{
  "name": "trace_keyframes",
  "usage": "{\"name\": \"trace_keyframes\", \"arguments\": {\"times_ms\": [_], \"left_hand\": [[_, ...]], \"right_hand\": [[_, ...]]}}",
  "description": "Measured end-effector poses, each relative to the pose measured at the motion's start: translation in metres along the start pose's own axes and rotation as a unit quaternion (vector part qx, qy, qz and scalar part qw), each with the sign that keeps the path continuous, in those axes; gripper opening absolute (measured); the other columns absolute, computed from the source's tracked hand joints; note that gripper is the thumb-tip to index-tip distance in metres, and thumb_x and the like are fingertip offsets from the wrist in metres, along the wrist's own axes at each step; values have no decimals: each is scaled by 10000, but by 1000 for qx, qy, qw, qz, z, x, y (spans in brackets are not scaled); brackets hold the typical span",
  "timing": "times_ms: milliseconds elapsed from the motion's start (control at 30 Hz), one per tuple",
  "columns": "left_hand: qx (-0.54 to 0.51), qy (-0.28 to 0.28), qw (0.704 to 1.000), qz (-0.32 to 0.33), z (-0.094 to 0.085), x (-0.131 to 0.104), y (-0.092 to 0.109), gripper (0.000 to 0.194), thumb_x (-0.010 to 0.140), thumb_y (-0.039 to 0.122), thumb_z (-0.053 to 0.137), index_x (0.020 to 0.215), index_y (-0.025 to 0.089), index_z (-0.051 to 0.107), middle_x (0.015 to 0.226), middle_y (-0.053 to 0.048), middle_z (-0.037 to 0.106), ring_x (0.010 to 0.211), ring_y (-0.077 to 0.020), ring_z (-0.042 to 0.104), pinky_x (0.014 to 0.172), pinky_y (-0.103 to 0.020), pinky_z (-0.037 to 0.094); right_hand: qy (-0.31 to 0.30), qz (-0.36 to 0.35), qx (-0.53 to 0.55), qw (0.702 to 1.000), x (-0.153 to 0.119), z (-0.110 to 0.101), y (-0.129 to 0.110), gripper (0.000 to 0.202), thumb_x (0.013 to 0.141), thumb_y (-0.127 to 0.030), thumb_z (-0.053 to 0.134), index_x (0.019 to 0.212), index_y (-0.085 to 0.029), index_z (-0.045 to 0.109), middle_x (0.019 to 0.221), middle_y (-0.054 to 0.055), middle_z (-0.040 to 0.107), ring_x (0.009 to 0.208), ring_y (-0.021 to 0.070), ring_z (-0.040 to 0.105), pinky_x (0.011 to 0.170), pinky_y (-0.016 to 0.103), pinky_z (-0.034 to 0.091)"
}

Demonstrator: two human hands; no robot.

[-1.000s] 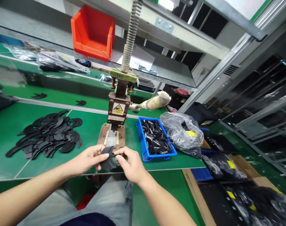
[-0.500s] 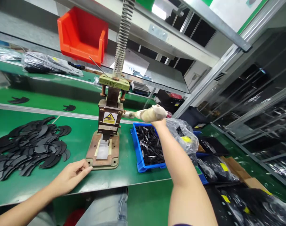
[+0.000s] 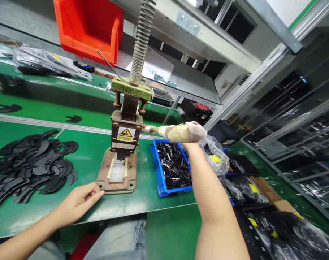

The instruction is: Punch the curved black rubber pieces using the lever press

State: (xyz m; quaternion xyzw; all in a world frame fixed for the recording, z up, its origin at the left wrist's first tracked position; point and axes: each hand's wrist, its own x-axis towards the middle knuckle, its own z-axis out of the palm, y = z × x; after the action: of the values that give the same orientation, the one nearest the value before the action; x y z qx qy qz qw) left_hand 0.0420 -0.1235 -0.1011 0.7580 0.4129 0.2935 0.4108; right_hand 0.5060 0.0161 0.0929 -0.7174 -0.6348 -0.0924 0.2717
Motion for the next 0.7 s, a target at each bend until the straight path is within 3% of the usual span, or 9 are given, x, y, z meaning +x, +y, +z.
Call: {"name": "trace_keyframes", "arguments": {"times_ms": [100, 200, 300, 400, 567, 700], "left_hand": [[0, -2, 1000, 3, 0, -1, 1, 341, 1001, 463, 540, 755, 229, 558, 718, 12, 582, 676, -178, 542, 657, -265, 431], [2, -4, 1000, 4, 1, -2, 2, 361, 1015, 488, 517, 768, 226, 546, 727, 11, 575, 684, -176, 539, 665, -267, 434], [5, -3, 1000, 8, 2, -2, 1, 371, 1023, 506, 503, 787, 224, 552, 727, 11, 565, 680, -170, 532, 660, -266, 428], [6, 2, 1000, 17, 3, -3, 0, 376, 1028, 507, 502, 789, 220, 553, 726, 13, 560, 677, -163, 528, 656, -260, 422], [6, 6, 1000, 19, 3, -3, 1, 369, 1029, 491, 511, 782, 219, 547, 729, 12, 560, 680, -162, 523, 654, -260, 418], [5, 5, 1000, 14, 2, -2, 1, 368, 1028, 493, 514, 785, 219, 549, 729, 14, 555, 682, -164, 523, 651, -262, 414]], "right_hand": [[-74, 22, -50, 996, -34, -7, 10, 387, 969, -445, 629, 1260, -190, 633, 1316, 92, 650, 1181, 212, 647, 1031, 462, 573], [-150, 32, -80, 985, -65, -17, 14, 356, 977, -461, 612, 1165, -163, 664, 1149, 66, 706, 1056, 181, 682, 987, 441, 584], [-229, 7, -88, 969, -93, -20, 5, 363, 981, -474, 601, 1164, -169, 675, 1111, 59, 725, 1005, 165, 693, 981, 419, 580], [-295, -25, -103, 950, -120, -11, -10, 429, 937, -496, 661, 1232, -184, 662, 1207, 84, 712, 1117, 197, 674, 1048, 449, 550], [-344, -30, -146, 927, -142, 17, -27, 411, 947, -476, 653, 1228, -175, 647, 1261, 87, 674, 1173, 218, 651, 1051, 486, 556], [-328, -5, -146, 933, -141, 28, -30, 382, 966, -457, 630, 1223, -175, 644, 1255, 84, 673, 1143, 204, 659, 1013, 457, 578]]}}
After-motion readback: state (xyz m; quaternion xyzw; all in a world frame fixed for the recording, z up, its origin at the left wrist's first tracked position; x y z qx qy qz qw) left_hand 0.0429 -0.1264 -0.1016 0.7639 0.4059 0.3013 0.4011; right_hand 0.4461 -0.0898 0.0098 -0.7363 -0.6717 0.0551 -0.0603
